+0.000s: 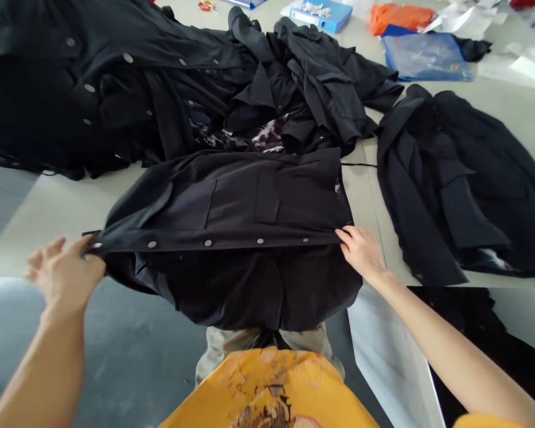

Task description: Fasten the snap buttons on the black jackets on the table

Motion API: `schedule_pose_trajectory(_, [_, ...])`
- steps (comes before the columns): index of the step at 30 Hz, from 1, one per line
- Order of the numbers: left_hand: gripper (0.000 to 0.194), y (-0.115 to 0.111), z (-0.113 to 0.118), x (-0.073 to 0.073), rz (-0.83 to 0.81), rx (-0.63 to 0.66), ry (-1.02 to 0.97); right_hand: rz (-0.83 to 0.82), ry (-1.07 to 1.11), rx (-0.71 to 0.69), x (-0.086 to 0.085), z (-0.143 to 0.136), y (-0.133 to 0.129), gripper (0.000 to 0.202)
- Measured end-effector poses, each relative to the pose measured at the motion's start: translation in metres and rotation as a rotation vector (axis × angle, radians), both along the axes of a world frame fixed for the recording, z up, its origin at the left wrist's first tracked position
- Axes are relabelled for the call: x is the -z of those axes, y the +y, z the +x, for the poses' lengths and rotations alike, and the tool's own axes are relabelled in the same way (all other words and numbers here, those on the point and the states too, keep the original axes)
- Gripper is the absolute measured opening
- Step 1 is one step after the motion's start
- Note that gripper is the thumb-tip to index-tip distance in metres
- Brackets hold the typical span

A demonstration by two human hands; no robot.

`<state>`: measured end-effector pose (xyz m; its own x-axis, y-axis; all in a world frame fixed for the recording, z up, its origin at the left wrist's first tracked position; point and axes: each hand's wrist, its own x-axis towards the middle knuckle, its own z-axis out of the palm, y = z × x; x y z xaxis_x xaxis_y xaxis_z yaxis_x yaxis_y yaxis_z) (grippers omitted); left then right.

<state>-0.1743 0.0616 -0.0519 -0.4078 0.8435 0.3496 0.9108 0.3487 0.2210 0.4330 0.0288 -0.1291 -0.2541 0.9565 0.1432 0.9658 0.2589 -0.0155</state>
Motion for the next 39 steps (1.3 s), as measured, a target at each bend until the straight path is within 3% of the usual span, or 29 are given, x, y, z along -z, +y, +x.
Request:
schedule_pose_trajectory(2, [0.047,-0.022,0.031,0.018,-0.040,0.060,-0.006,-0.058,-0.007,0.005,0.018,-0.011,-0.008,0.044])
schedule_pose_trajectory(5, [0.051,-0.048,0.092,0.050,-0.145,0.550,-0.029,-0.080,0.002,0.063,0.037,-0.015,-0.009,0.051])
schedule_pose_trajectory(7, [0.052,-0.052,0.122,0.072,-0.267,0.661,0.015,-0.063,0.032,0.095,0.044,-0.008,-0.004,0.054])
schedule_pose_trajectory(9, [0.054,-0.043,0.130,0.089,-0.301,0.619,0.041,-0.036,0.064,0.113,0.047,0.003,0.003,0.056])
schedule_pose_trajectory(12, [0.052,-0.016,0.110,0.103,-0.289,0.651,0.023,0.002,0.075,0.156,0.050,0.018,0.010,0.056])
schedule_pose_trajectory(15, [0.046,0.011,0.084,0.103,-0.259,0.721,0.033,0.017,0.036,0.203,0.051,0.026,0.010,0.053])
schedule_pose_trajectory(18, [0.046,0.027,0.075,0.100,-0.198,0.588,0.094,0.041,0.016,0.272,0.052,0.026,0.004,0.050])
schedule_pose_trajectory(21, [0.048,0.038,0.081,0.100,-0.214,0.515,0.125,0.074,0.021,0.344,0.052,0.028,-0.005,0.048])
schedule_pose_trajectory(25, [0.044,0.056,0.088,0.102,-0.264,0.625,0.117,0.088,0.014,0.402,0.052,0.033,-0.021,0.047])
schedule_pose_trajectory(28, [0.043,0.082,0.094,0.100,-0.265,0.719,0.091,0.097,0.024,0.455,0.052,0.036,-0.030,0.048])
schedule_pose_trajectory(32, [0.038,0.113,0.117,0.091,-0.291,0.764,0.107,0.114,0.022,0.485,0.053,0.038,-0.034,0.053])
schedule_pose_trajectory(35, [0.036,0.101,0.131,0.079,-0.256,0.699,0.174,0.135,0.001,0.504,0.056,0.039,-0.035,0.051])
schedule_pose_trajectory(39, [0.058,0.047,0.114,0.069,-0.307,0.474,0.172,0.170,0.006,0.506,0.061,0.043,-0.035,0.046])
